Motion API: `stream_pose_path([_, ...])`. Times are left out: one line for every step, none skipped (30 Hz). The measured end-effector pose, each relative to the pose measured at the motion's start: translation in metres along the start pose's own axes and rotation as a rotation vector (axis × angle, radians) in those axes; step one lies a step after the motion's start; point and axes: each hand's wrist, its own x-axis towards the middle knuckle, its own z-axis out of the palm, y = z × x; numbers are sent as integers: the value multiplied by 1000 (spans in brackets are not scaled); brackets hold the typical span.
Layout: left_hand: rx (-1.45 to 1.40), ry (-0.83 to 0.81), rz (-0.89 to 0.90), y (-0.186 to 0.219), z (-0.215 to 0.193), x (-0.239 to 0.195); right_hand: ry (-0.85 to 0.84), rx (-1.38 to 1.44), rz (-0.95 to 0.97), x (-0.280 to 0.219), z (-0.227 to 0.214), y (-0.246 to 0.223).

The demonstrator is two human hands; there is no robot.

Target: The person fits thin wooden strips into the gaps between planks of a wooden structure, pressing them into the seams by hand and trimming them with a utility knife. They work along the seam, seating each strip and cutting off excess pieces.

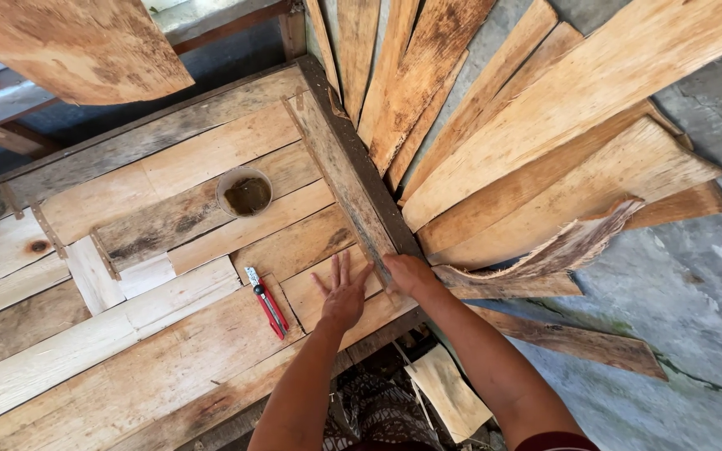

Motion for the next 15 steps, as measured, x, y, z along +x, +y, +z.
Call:
stream_pose_path([0,2,0,0,0,0,1,-1,-1,0,-1,-2])
stream_pose_path([-5,4,0,0,0,1,19,-23,-9,-1,-1,-4])
stream_pose_path([-10,6,0,0,1,2,37,-44,-18,-2,-1,-6])
stream_pose_path([-10,5,-1,-2,3,3,35,-43,-18,0,1,-6])
stream_pose_path([-1,29,18,-4,5,4,64,-64,5,1,4,-6])
stream_pose_path([8,53,36,-5,8,4,92,-83,26,1,7,-7])
stream_pose_path([7,51,33,-7,11,2,89,-82,24,-3,3,-14])
stream_pose_path([20,53,25,-7,12,4,58,-76,70,-6,-4,-20])
stream_pose_path([33,55,17,-6,13,6,27,-70,115,-10,-12,-25])
stream_pose_path([34,58,19,-4,11,6,31,-72,115,-11,-13,-26])
stream_pose_path([57,58,8,-2,10,7,27,-75,121,-12,-14,-26])
stream_pose_path([82,53,-5,0,10,5,20,-75,129,-14,-12,-27])
stream_pose_path([84,52,-4,-1,18,11,21,-72,130,-12,-9,-23])
stream_pose_path([162,97,-5,-3,25,16,42,-63,101,-11,-5,-20])
stream_pose_path([241,143,-5,-5,32,21,62,-54,72,-9,-1,-16])
